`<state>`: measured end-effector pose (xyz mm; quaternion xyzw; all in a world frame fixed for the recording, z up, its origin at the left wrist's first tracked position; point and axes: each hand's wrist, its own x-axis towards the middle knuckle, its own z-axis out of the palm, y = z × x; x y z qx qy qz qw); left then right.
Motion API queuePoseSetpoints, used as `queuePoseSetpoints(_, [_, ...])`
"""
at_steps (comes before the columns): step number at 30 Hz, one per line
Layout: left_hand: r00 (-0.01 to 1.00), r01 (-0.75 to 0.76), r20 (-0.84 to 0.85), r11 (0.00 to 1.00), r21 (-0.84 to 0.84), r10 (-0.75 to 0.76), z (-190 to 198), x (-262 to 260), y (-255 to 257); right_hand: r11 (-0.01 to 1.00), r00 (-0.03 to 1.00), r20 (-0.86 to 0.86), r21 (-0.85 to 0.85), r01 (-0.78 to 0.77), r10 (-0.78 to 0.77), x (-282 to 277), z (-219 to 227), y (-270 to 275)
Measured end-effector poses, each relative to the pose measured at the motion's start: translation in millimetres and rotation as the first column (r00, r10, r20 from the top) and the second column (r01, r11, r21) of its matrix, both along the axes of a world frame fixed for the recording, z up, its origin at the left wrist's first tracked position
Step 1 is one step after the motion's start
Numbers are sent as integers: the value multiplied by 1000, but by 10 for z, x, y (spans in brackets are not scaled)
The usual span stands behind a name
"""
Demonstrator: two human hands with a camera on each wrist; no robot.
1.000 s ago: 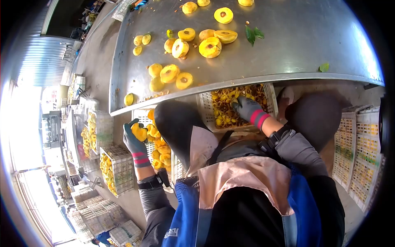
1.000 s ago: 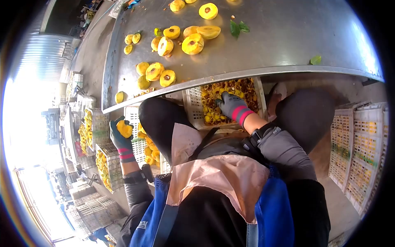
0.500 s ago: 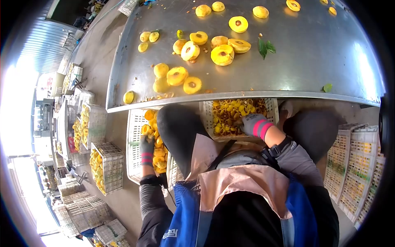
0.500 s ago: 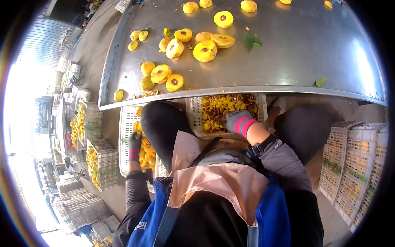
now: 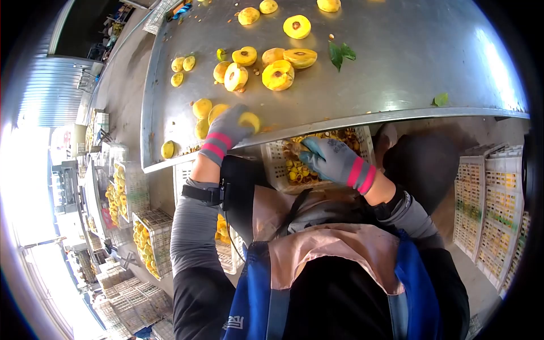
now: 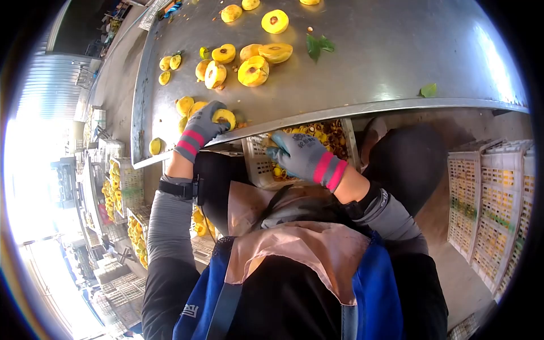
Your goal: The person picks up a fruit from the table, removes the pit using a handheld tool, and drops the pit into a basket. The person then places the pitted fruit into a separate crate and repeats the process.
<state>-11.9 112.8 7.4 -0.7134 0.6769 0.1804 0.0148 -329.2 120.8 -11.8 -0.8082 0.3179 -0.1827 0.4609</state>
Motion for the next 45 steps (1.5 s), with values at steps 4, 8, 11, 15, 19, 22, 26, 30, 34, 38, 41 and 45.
queuePoseSetpoints(4, [463,-513,-856,857,-47,231,136,-412,81,975,929,318,172,139,-188,44,-13,-11])
queuePoseSetpoints(8, [137,-495,-970,862,109,202,322,-964,295,964,843,469,97,246,-262,107,147,-16])
queuePoseSetpoints(11, [32,-510,-991,855,96,130,595,-1386,420,958,847,482,-47,283,-226,105,111,-23])
queuePoseSetpoints(15, [367,-514,-921,796,-319,-132,268,-1250,436,964,805,553,-9,267,-217,208,195,122])
queuePoseSetpoints(19, [821,-364,-556,632,-684,-128,210,-1328,417,945,860,468,-138,297,-202,128,320,113])
queuePoseSetpoints(22, [809,-370,-574,647,-667,-129,289,-1377,455,894,886,431,-310,324,-172,109,370,116])
queuePoseSetpoints(26, [730,-452,-675,665,-594,-106,329,-1434,467,893,876,446,-295,339,-185,142,298,138])
queuePoseSetpoints(30, [859,-304,-497,660,-687,-121,329,-1410,448,898,881,434,-289,333,-187,123,317,148])
queuePoseSetpoints(34, [539,-550,-840,726,-412,-68,337,-1456,456,922,891,422,-254,292,-166,98,304,149])
queuePoseSetpoints(38, [497,-625,-866,714,-316,51,404,-1523,450,918,888,432,-268,292,-156,99,272,160])
queuePoseSetpoints(41, [408,-563,-913,782,-266,-17,461,-1480,489,912,902,413,-308,271,-128,74,297,153])
queuePoseSetpoints(45, [901,-73,-363,743,-665,-236,468,-1365,495,912,944,324,-367,184,-60,-17,317,120])
